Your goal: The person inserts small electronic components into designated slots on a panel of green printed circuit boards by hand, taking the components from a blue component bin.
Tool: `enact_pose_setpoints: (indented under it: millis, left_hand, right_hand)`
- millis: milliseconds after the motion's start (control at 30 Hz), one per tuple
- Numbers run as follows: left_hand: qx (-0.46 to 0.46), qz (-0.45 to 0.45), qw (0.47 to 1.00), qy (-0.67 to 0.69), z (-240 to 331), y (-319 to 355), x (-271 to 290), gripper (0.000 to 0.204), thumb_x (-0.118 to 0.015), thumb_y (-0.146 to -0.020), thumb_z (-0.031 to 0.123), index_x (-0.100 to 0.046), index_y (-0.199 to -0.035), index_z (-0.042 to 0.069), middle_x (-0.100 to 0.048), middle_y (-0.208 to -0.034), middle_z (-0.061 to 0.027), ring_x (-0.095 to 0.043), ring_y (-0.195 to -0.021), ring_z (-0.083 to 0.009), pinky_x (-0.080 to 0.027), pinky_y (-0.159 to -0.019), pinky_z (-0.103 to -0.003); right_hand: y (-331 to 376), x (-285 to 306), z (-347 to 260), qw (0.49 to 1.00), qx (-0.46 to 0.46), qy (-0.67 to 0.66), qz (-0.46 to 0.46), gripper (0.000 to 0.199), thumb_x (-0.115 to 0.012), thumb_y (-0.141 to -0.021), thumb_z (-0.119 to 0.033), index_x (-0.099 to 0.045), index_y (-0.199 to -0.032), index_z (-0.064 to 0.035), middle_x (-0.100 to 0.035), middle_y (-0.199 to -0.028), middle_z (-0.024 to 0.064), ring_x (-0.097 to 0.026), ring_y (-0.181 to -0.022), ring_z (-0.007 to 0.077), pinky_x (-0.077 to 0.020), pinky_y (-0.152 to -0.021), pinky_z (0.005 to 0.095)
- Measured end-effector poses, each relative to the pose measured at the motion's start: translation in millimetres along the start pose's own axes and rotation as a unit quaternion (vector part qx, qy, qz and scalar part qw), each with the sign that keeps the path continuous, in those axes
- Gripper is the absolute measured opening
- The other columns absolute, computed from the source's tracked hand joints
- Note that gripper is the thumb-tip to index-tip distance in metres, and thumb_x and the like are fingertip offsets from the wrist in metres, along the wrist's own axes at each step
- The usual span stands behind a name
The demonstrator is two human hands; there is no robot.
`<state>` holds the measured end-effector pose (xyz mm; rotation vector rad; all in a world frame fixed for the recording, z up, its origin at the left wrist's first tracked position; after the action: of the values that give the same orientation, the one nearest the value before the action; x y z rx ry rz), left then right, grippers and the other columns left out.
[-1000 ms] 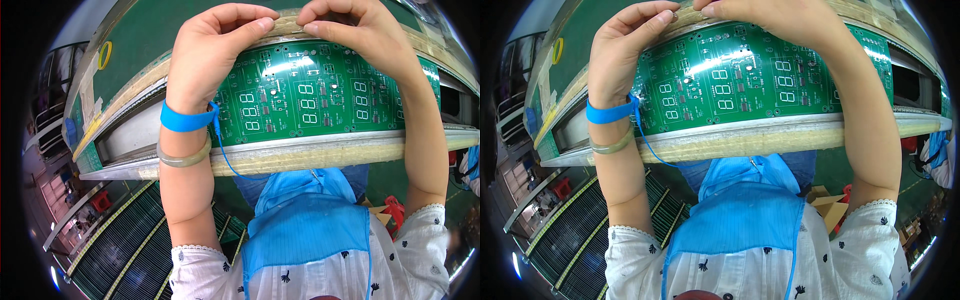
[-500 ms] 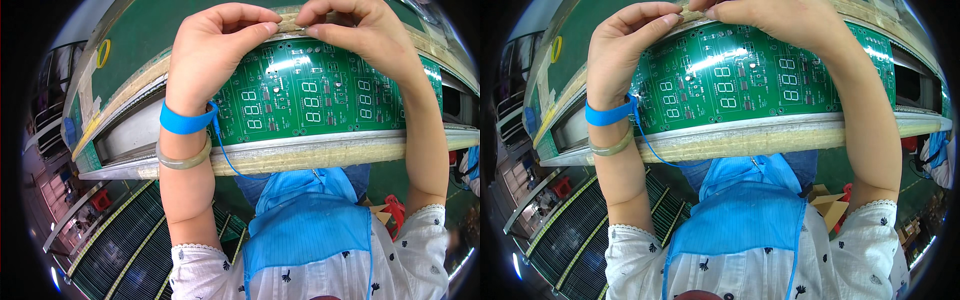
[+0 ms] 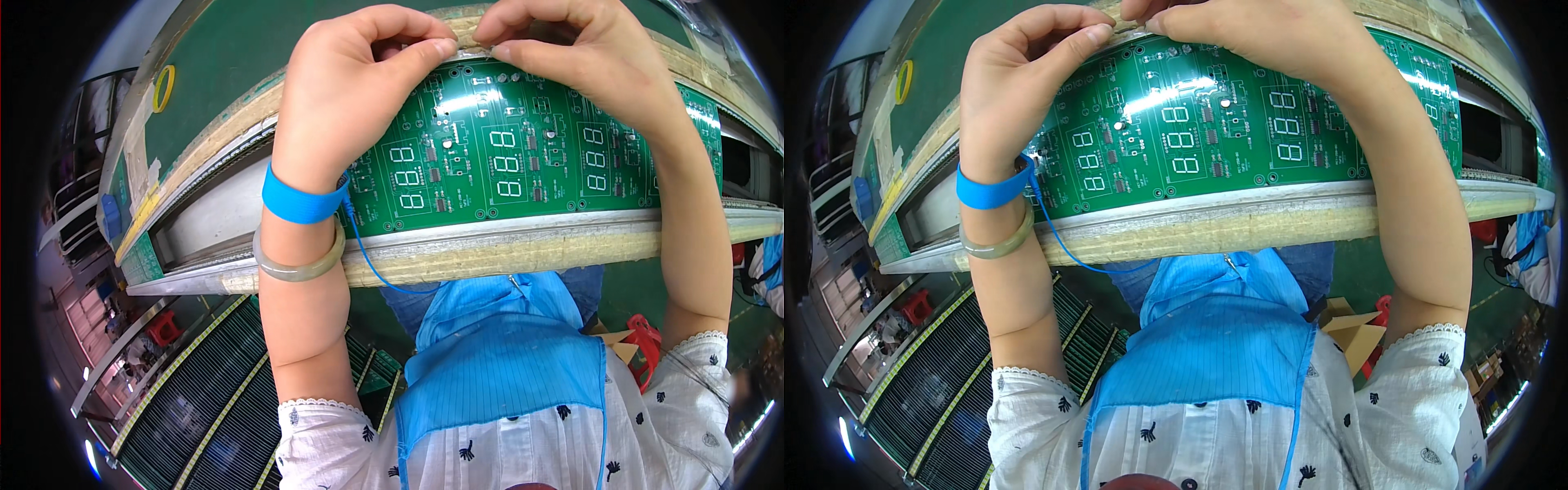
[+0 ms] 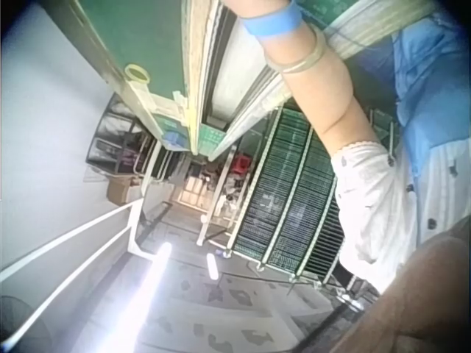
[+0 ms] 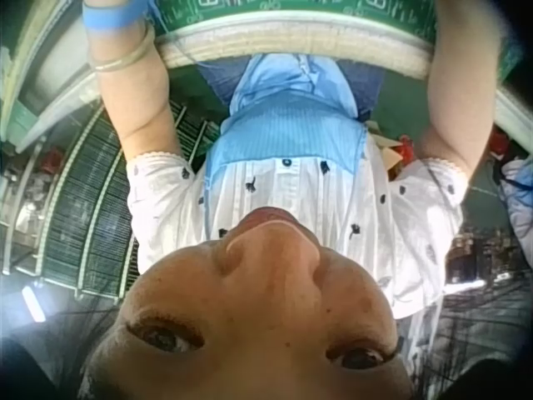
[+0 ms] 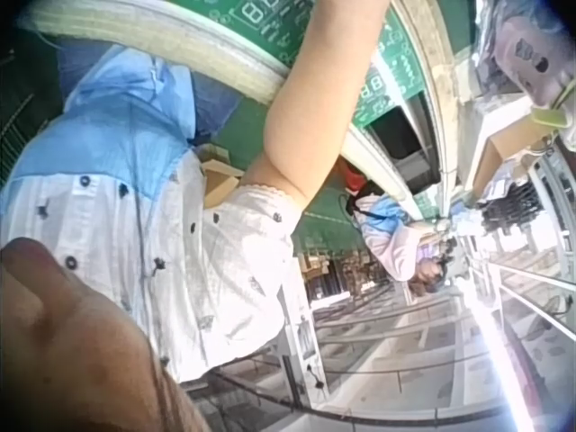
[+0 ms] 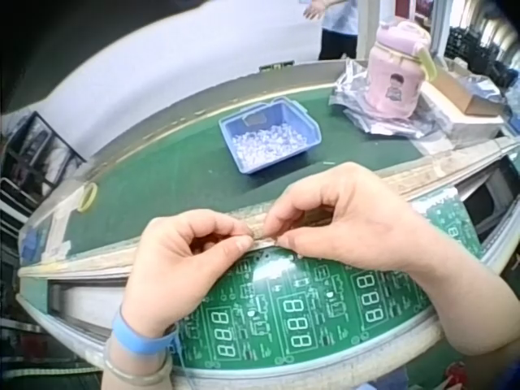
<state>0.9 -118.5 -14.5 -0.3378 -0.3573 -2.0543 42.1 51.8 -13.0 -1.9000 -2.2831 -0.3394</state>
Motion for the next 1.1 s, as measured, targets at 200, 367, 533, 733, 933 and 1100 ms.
enact_pose_setpoints:
  millis: [200, 367, 533, 733, 933, 1100]
  left_hand:
    - [-0.066, 0.011, 0.985, -0.157, 9, 4, 1, 0.012, -0.078, -0.086, 0.006, -0.076, -0.093, -0.003, -0.07, -0.079, -0.0073, -0.06, -0.067, -0.0092, -0.049, -0.062, -0.025]
    - [-0.108, 0.003, 0.975, -0.193, 17, 5, -3, 0.009, -0.077, -0.084, 0.006, -0.075, -0.089, -0.002, -0.066, -0.077, -0.0123, -0.064, -0.067, -0.0215, -0.05, -0.061, -0.033]
    - [-0.133, 0.013, 0.968, -0.214, 22, 13, 1, 0.01, -0.076, -0.084, 0.008, -0.075, -0.089, -0.001, -0.067, -0.078, -0.0149, -0.067, -0.071, -0.0286, -0.052, -0.064, -0.037]
    - [-0.143, 0.004, 0.964, -0.225, 28, 11, -3, 0.011, -0.075, -0.083, 0.008, -0.075, -0.089, -0.001, -0.068, -0.08, -0.0168, -0.068, -0.074, -0.0331, -0.053, -0.066, -0.039]
    - [-0.16, -0.002, 0.963, -0.219, 29, 11, -4, 0.01, -0.074, -0.083, 0.008, -0.075, -0.087, -0.001, -0.068, -0.08, -0.0178, -0.068, -0.075, -0.0352, -0.053, -0.067, -0.041]
    - [-0.17, -0.001, 0.959, -0.226, 28, 12, -4, 0.01, -0.074, -0.083, 0.008, -0.075, -0.087, -0.001, -0.068, -0.08, -0.0182, -0.068, -0.075, -0.0357, -0.053, -0.068, -0.041]
  right_hand:
    - [0, -8, 1, 0.999, 0.016, 0.041, -0.01, 0.019, -0.07, -0.083, 0.0, -0.076, -0.101, 0.0023, -0.076, -0.092, 0.0089, -0.069, -0.086, 0.0123, -0.056, -0.081, 0.0262]
    - [-4, -9, 10, 0.984, 0.05, 0.168, 0.014, 0.019, -0.072, -0.08, -0.002, -0.077, -0.098, -0.0023, -0.075, -0.09, 0.0112, -0.07, -0.085, 0.0194, -0.0566, -0.081, 0.0311]
    - [4, -19, -20, 0.977, 0.079, 0.196, 0.014, 0.019, -0.073, -0.077, -0.004, -0.078, -0.095, -0.0036, -0.076, -0.091, 0.0109, -0.07, -0.091, 0.0251, -0.0558, -0.084, 0.0355]
    - [6, -18, -25, 0.971, 0.071, 0.228, 0.011, 0.019, -0.072, -0.076, -0.004, -0.078, -0.094, -0.0034, -0.076, -0.089, 0.0102, -0.07, -0.09, 0.0257, -0.0559, -0.084, 0.0363]
    - [9, -21, -34, 0.961, 0.084, 0.262, 0.019, 0.019, -0.071, -0.077, -0.004, -0.078, -0.094, -0.0039, -0.076, -0.089, 0.0108, -0.069, -0.09, 0.0271, -0.0561, -0.083, 0.0373]
    - [10, -25, -35, 0.95, 0.086, 0.3, 0.015, 0.018, -0.071, -0.078, -0.004, -0.078, -0.094, -0.0039, -0.076, -0.088, 0.012, -0.07, -0.091, 0.0285, -0.0562, -0.082, 0.0387]
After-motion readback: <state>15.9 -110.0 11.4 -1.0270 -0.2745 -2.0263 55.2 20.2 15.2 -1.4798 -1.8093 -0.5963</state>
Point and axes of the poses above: each hand's wrist, its own y-axis away from the middle knuckle, its own x-axis out of the back of the hand, z = x × y, the point moved 7 cm from there along -y, towards the middle knuckle
